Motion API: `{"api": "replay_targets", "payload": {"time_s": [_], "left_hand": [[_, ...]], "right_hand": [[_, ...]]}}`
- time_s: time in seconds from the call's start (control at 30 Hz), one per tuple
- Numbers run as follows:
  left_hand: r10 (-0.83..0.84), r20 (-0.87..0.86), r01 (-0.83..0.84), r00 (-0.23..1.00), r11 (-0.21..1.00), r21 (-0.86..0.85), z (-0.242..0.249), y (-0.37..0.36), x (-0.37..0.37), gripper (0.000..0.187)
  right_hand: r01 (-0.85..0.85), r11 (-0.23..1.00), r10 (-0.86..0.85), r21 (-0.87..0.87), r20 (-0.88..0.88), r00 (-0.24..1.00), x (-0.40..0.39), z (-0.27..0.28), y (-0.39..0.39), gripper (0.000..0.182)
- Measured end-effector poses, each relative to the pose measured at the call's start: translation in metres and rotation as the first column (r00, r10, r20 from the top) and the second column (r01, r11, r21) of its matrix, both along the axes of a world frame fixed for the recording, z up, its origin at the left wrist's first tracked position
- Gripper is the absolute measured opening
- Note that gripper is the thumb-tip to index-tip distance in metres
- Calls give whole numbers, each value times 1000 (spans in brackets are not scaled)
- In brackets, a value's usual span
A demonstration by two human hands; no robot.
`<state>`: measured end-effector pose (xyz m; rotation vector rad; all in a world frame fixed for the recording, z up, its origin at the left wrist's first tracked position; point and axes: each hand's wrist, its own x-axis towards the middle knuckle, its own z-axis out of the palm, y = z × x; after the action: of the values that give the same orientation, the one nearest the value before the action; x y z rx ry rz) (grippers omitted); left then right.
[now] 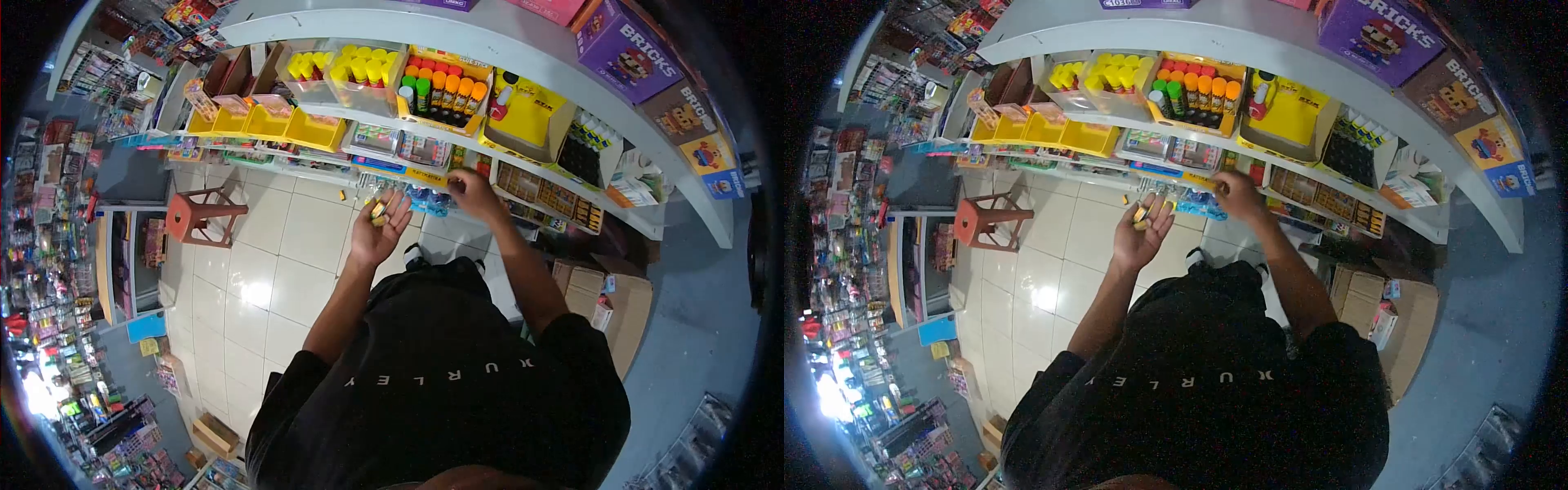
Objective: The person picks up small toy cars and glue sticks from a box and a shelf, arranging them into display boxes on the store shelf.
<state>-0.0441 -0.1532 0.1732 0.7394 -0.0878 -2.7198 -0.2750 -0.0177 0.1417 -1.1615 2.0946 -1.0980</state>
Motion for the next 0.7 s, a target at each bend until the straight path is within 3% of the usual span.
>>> {"api": "replay_targets", "payload": {"time_s": [0.1,0.2,0.23,0.27,0.3,0.4,0.5,0.53,0.6,0.63,0.7], "left_hand": [[-54,-42,53,998,998,-27,1,4,-24,35],[-140,-80,134,987,988,-81,5,14,-40,36],[-167,-104,158,980,983,-93,9,21,-46,37],[-194,-129,181,972,978,-105,10,26,-51,38],[-199,-175,195,964,980,-39,7,28,-54,38],[-196,-98,199,976,980,16,2,37,-61,36],[-233,-127,226,964,972,-67,-5,44,-61,34],[-249,-67,249,966,968,-5,-2,45,-61,33],[-294,-329,338,898,938,83,-50,36,-52,32],[-288,21,284,957,951,122,4,45,-60,31],[-222,94,217,970,974,59,-19,45,-54,30]], "right_hand": [[-18,984,22,-176,22,1000,49,56,4,20],[-49,958,64,-281,44,997,79,79,5,24],[-39,967,70,-250,118,991,85,87,6,29],[-52,963,47,-263,-26,999,88,69,7,31],[-30,972,24,-231,-27,999,90,66,9,30],[-12,985,19,-169,37,999,91,63,15,28],[-54,986,62,-157,49,997,90,62,24,27],[-77,984,84,-158,39,996,89,59,26,26],[-73,986,87,-149,87,992,87,56,32,29],[-53,981,83,-185,160,984,88,63,34,29],[-25,976,82,-215,259,962,85,53,43,32]]}}
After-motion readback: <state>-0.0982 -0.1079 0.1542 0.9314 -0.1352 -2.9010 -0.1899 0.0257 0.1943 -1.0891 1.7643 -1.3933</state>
